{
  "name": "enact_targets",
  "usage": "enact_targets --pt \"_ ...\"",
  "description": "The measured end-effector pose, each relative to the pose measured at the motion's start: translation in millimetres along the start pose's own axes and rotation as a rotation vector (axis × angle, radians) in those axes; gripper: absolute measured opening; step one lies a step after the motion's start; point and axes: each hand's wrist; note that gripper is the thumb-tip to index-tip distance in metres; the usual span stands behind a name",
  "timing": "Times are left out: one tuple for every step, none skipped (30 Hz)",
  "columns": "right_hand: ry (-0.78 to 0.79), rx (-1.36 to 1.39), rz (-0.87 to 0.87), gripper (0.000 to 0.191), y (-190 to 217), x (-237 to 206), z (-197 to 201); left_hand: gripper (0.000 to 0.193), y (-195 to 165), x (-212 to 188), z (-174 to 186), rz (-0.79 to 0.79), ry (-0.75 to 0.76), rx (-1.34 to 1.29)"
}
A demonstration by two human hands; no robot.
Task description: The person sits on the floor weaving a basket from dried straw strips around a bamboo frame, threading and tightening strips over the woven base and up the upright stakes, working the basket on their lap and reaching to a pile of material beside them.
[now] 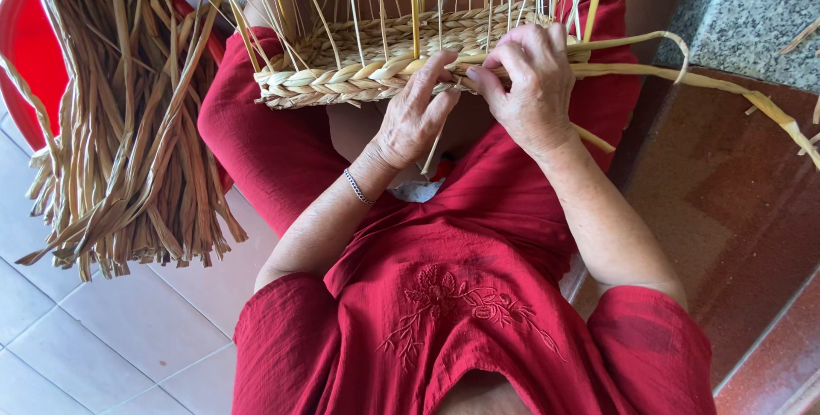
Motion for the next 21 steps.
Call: enact_targets --pt "-0.009 -0.031 0.016 0.030 -0.9 0.5 -2.2 0.023 -0.1 -0.3 -1.3 0.000 0.006 0.009" --pt "-0.020 -0.063 0.033 0.030 -2.2 1.1 -5.0 0.023 0.0 -0.1 -3.1 -0.002 0.010 0.019" --pt "-0.031 -0.094 0.051 0.030 -3.4 0.7 -7.5 0.023 0.5 0.4 -4.9 -0.003 0.014 0.030" --pt "-0.027 -0.107 0.061 0.031 -4.7 -0.7 -9.5 0.024 1.3 1.4 -6.9 -0.003 -0.016 0.033" --pt "-0.024 -0.118 0.071 0.033 -6.2 -2.3 -11.3 0.025 1.8 3.3 -9.6 -0.003 -0.046 0.036" --pt "-0.020 -0.130 0.081 0.034 -7.9 -4.4 -12.5 0.026 2.7 5.8 -12.8 -0.002 -0.076 0.038" --pt "-0.006 -0.123 0.072 0.032 -10.0 -6.0 -13.2 0.024 4.7 10.2 -16.0 0.077 -0.071 0.006" --pt "0.010 -0.115 0.062 0.030 -12.3 -7.9 -12.7 0.023 7.2 15.6 -19.7 0.158 -0.065 -0.027" --pt "0.026 -0.107 0.052 0.029 -14.3 -9.5 -11.6 0.022 10.4 21.3 -23.1 0.239 -0.058 -0.059" --pt "0.036 -0.089 0.050 0.026 -16.1 -11.5 -8.9 0.023 14.3 28.3 -26.8 0.296 -0.043 -0.062" --pt "0.045 -0.072 0.049 0.024 -17.6 -13.3 -5.2 0.023 19.0 36.1 -30.3 0.353 -0.028 -0.066" --pt "0.054 -0.055 0.049 0.022 -18.8 -13.9 -1.7 0.025 22.8 41.9 -32.5 0.410 -0.014 -0.069" --pt "0.029 -0.077 0.068 0.024 -17.9 -16.2 2.6 0.031 25.6 45.3 -33.5 0.421 -0.022 -0.078" --pt "0.003 -0.101 0.086 0.026 -15.9 -20.0 9.1 0.038 27.6 48.6 -35.0 0.431 -0.029 -0.089" --pt "-0.023 -0.124 0.104 0.028 -13.6 -23.8 16.4 0.046 28.4 50.6 -36.3 0.441 -0.036 -0.099" --pt "0.015 -0.156 0.102 0.031 -10.8 -27.4 23.8 0.053 28.0 51.3 -37.4 0.463 -0.016 -0.088" --pt "0.053 -0.188 0.101 0.036 -7.8 -30.6 31.4 0.059 26.9 51.4 -38.4 0.485 0.004 -0.076" --pt "0.089 -0.219 0.102 0.040 -4.8 -32.5 38.0 0.065 25.6 51.1 -38.9 0.505 0.023 -0.063" --pt "0.096 -0.268 0.108 0.033 -1.6 -32.7 43.3 0.056 23.9 51.0 -39.4 0.386 0.019 0.024" --pt "0.104 -0.317 0.114 0.027 1.5 -32.2 49.0 0.049 21.5 50.1 -39.3 0.265 0.015 0.109" --pt "0.110 -0.367 0.120 0.021 4.1 -29.6 54.1 0.045 19.9 50.1 -38.6 0.143 0.012 0.193"
Point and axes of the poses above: each hand's wrist, its own x-axis towards the middle knuckle, its own z-axis out of the back of the hand, y = z × x, and after that the axes turned 1 degree about x, right-handed
